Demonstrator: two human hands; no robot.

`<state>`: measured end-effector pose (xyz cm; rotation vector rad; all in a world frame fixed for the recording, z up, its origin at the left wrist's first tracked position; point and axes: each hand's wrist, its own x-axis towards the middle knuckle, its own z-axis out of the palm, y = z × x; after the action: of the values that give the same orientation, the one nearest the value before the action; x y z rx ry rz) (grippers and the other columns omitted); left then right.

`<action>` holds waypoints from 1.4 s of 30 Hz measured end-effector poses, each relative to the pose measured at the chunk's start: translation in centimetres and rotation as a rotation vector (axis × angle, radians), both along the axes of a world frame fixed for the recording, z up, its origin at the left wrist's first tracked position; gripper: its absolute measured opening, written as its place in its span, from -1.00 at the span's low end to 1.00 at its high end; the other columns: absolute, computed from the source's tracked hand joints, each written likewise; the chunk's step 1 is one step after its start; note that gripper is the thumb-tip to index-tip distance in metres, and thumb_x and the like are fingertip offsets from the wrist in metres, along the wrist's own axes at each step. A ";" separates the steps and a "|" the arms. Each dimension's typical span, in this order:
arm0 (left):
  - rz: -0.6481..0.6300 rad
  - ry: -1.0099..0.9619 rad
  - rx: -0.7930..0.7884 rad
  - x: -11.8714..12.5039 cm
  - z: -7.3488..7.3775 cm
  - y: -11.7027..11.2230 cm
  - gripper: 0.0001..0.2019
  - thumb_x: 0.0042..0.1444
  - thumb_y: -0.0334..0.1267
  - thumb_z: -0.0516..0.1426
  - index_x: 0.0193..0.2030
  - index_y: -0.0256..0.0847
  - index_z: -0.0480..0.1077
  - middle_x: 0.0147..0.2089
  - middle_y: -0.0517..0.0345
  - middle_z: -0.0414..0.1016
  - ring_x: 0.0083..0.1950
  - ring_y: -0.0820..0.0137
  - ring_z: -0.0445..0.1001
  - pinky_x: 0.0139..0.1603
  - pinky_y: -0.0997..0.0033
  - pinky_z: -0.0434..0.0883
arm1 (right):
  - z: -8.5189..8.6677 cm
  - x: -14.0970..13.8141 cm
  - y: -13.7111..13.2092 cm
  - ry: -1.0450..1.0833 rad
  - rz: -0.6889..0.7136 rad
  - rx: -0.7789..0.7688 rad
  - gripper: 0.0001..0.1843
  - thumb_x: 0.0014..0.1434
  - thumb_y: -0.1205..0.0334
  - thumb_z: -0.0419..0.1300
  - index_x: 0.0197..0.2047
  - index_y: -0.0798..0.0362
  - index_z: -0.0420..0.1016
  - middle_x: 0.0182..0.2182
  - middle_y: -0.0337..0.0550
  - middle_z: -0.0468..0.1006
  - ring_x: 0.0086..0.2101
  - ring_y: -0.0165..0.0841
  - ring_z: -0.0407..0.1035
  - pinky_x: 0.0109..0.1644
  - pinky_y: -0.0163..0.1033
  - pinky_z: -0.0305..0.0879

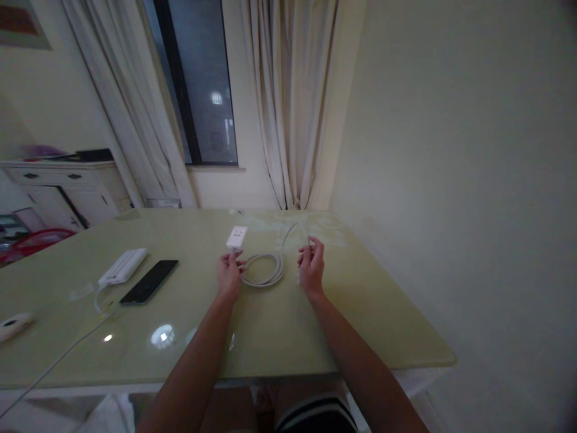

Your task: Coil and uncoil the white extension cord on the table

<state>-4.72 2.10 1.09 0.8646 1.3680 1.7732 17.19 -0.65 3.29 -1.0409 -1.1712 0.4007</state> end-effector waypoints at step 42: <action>-0.643 0.229 0.247 4.4 1.7 -4.2 -0.68 0.06 0.00 0.34 -0.22 -0.24 0.65 -0.37 0.10 0.58 -0.35 0.39 0.45 -0.28 0.41 0.40 | -0.4 -0.9 -1.1 -0.165 0.604 -0.249 -0.48 0.30 -0.27 0.12 -0.24 0.06 0.54 -0.43 -0.19 0.51 -0.44 -0.38 0.33 -0.37 -0.31 0.18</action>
<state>-0.36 -2.14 2.82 1.4846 0.8600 1.3726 16.30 -1.79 2.93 -0.9265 -1.6116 0.9676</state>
